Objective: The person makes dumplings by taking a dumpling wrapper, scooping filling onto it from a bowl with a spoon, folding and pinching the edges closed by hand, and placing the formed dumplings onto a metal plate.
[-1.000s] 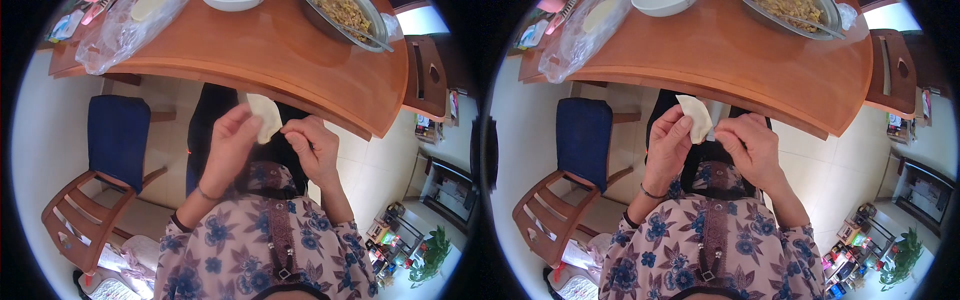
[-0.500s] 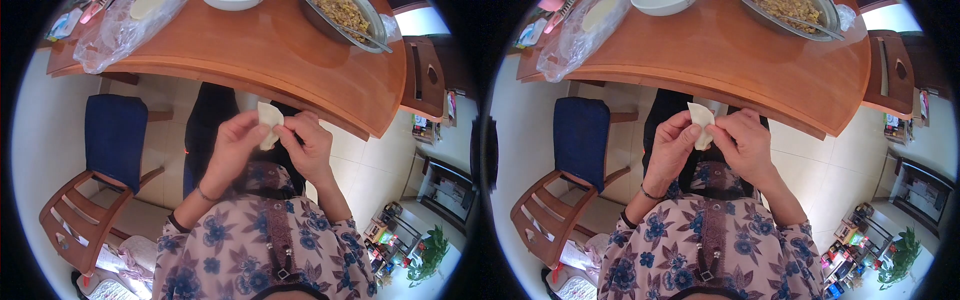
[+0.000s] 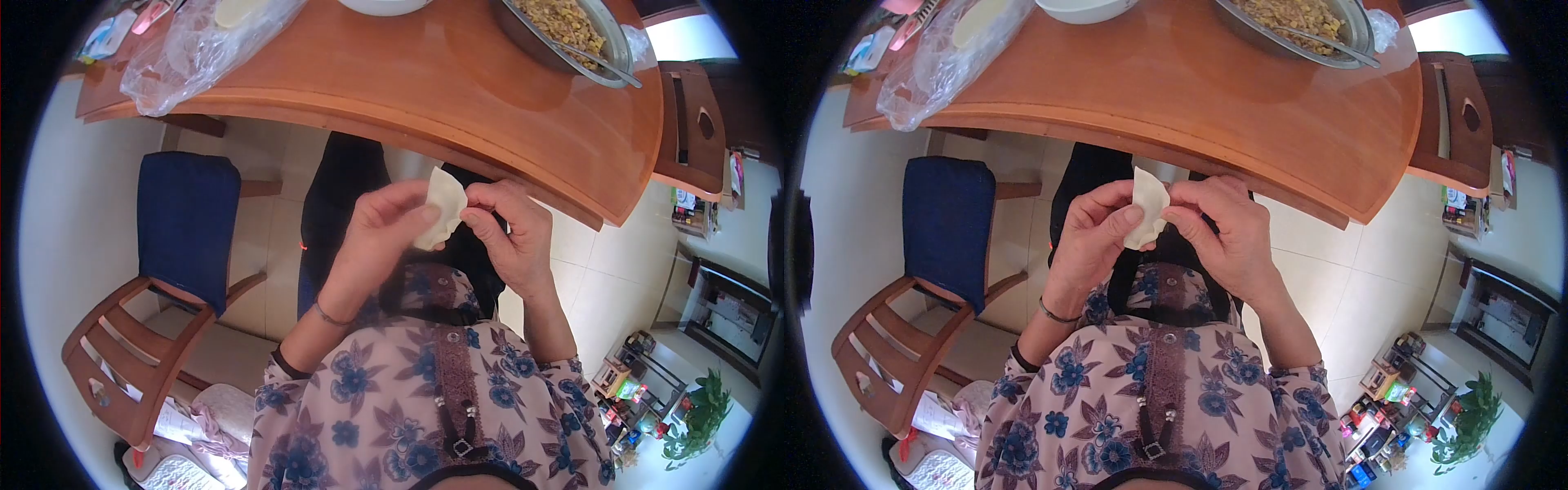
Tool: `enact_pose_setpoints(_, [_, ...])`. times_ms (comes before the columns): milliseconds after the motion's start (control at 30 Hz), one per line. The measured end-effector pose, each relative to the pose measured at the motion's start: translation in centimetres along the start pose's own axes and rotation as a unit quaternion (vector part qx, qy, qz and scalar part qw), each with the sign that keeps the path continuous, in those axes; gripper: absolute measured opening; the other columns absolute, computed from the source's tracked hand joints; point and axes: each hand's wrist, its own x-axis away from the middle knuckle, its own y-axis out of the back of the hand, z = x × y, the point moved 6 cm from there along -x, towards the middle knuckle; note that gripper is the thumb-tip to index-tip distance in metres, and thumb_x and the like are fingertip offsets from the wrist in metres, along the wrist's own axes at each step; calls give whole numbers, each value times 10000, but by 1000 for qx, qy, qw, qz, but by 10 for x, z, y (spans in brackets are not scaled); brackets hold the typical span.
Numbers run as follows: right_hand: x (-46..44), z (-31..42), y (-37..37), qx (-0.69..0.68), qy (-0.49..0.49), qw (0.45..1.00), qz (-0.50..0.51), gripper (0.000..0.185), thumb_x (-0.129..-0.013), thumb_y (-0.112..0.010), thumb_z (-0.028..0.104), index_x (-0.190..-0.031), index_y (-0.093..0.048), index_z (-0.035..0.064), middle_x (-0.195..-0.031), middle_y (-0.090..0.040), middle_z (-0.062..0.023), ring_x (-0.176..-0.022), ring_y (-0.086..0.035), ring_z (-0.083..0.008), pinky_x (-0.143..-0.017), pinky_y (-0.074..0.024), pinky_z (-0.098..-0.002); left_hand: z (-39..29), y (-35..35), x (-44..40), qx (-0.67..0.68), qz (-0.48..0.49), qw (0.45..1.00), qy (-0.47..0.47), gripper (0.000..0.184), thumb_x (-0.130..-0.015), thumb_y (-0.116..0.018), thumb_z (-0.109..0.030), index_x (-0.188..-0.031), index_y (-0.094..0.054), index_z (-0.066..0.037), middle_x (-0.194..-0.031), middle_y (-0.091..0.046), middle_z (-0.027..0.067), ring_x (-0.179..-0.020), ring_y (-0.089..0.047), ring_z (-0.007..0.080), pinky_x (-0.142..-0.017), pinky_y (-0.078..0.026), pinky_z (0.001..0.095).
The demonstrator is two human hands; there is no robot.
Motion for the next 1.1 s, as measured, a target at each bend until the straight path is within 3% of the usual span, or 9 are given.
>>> enact_pose_setpoints(267, [0, -7, -12, 38, 46, 998, -13, 124, -862, -783, 146, -940, -730, 66, -809, -693, -77, -721, -632, -218, -853, -470, -359, 6, 3, 0, -23, 4, 1000, -9, 310, -979, -672, -97, -1259, -650, 33, -1089, -714, 114, -911, -697, 157, -786, -615, 323])
enact_pose_setpoints(433, [0, -2, -9, 54, 72, 996, 4, 111, -887, -760, 155, -942, -730, 63, -787, -686, -76, -715, -633, -226, -868, -470, -370, 2, 5, 2, -37, -24, 999, 19, 333, -979, -667, -111, -1280, -637, 26, -1080, -711, 105, -915, -700, 148, -732, -622, 277])
enact_pose_setpoints(633, [0, 0, 0, 45, 27, 999, 16, 120, -926, -725, 181, -953, -732, 64, -790, -683, -71, -734, -633, -224, -838, -474, -353, -4, 3, -3, -15, 1, 1000, 21, 355, -964, -650, -98, -1295, -580, 9, -1066, -702, 104, -923, -710, 143, -651, -624, 239])
enact_pose_setpoints(700, [0, -10, 1, 13, -35, 999, 15, 132, -916, -737, 190, -961, -736, 66, -791, -687, -65, -735, -634, -225, -799, -474, -334, -4, 4, -3, -16, 12, 999, 28, 338, -958, -646, -87, -1276, -581, 6, -1060, -702, 102, -917, -712, 143, -646, -622, 235])
enact_pose_setpoints(967, [-5, -2, -5, -7, -11, 999, 34, 140, -877, -768, 176, -959, -737, 67, -781, -684, -63, -722, -629, -219, -782, -474, -328, -4, -2, -3, -65, 41, 996, 38, 322, -943, -650, -68, -1251, -590, 2, -1051, -701, 84, -876, -700, 117, -638, -613, 215])
enact_pose_setpoints(1033, [-4, -5, -7, -5, -13, 1000, 28, 141, -872, -771, 171, -962, -736, 68, -783, -683, -66, -718, -629, -219, -792, -475, -332, -4, -4, -3, -73, 44, 996, 19, 266, -951, -644, -61, -1215, -627, -36, -1000, -700, 16, -846, -654, 64, -635, -550, 203])
enact_pose_setpoints(1100, [-5, -6, -10, 30, 9, 999, 34, 137, -866, -771, 151, -965, -732, 64, -788, -681, -76, -715, -629, -227, -840, -476, -347, -2, -1, -3, -72, 42, 996, 25, 268, -949, -648, -58, -1214, -627, -32, -997, -701, 17, -846, -655, 64, -636, -550, 204])
